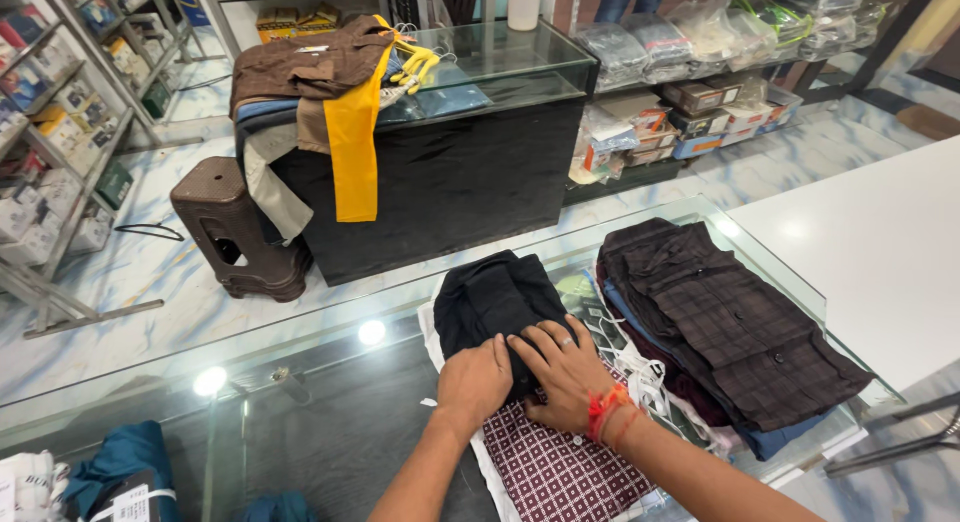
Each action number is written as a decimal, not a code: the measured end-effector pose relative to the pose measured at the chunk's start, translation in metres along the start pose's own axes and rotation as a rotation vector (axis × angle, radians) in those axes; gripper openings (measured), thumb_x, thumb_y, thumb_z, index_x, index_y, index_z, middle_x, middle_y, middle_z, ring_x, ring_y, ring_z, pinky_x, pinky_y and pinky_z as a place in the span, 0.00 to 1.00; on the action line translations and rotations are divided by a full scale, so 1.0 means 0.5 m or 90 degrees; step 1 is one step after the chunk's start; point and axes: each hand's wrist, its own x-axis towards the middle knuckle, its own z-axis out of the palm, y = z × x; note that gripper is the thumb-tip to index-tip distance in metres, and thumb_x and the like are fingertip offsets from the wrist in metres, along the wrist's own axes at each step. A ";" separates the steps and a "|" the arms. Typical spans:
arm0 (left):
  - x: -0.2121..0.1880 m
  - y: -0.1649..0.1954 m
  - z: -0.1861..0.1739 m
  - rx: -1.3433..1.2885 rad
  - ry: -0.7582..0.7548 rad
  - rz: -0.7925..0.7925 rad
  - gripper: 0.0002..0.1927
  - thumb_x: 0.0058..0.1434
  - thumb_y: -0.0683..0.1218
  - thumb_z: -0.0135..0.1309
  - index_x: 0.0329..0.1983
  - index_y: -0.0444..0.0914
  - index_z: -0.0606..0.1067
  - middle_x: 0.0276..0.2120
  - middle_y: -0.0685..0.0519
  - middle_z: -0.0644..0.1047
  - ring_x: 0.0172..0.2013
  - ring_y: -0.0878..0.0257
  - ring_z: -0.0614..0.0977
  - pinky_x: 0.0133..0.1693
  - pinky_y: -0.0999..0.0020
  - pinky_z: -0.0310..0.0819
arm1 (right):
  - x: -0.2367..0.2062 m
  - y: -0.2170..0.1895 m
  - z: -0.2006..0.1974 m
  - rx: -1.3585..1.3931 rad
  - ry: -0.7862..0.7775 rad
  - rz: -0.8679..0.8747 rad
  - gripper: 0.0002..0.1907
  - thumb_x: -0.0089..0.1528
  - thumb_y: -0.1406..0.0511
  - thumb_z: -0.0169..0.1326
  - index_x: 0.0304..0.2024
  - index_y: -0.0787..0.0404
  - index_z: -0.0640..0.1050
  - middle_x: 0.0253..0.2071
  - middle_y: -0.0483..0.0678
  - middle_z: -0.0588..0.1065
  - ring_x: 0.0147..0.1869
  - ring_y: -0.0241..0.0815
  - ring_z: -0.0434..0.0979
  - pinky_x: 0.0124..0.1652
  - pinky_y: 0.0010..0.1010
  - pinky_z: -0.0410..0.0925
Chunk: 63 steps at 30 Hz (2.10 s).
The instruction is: The person folds a blue shirt and secures it with a white elastic band. They then pick up a black shirt, fold it, and begin to secure it with a band. The folded shirts are placed on a glass display counter.
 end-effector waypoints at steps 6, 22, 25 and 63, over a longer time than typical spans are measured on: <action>0.015 -0.004 -0.006 0.049 -0.047 -0.023 0.24 0.74 0.52 0.35 0.33 0.38 0.79 0.31 0.39 0.81 0.35 0.43 0.84 0.41 0.50 0.79 | 0.060 0.016 0.030 -0.020 -0.143 0.026 0.49 0.37 0.53 0.69 0.60 0.57 0.70 0.52 0.49 0.72 0.55 0.55 0.70 0.56 0.48 0.60; -0.001 -0.035 0.028 0.033 0.296 0.195 0.14 0.69 0.51 0.46 0.37 0.36 0.73 0.34 0.45 0.74 0.37 0.48 0.74 0.43 0.53 0.66 | 0.165 0.077 0.098 0.113 -0.282 0.067 0.33 0.45 0.54 0.69 0.46 0.60 0.70 0.45 0.52 0.75 0.50 0.56 0.74 0.48 0.47 0.66; 0.015 -0.049 0.029 0.038 0.265 0.174 0.15 0.69 0.52 0.46 0.33 0.38 0.73 0.30 0.46 0.75 0.34 0.48 0.75 0.41 0.52 0.66 | 0.151 0.075 0.090 0.150 -0.199 0.046 0.42 0.38 0.54 0.72 0.50 0.62 0.69 0.46 0.53 0.74 0.52 0.55 0.74 0.49 0.46 0.66; 0.083 -0.070 0.015 0.071 0.430 0.118 0.16 0.67 0.51 0.50 0.49 0.35 0.74 0.51 0.44 0.75 0.51 0.48 0.74 0.53 0.51 0.64 | 0.188 0.085 0.114 0.148 0.050 -0.144 0.52 0.33 0.50 0.72 0.52 0.70 0.68 0.64 0.63 0.63 0.73 0.65 0.58 0.68 0.55 0.54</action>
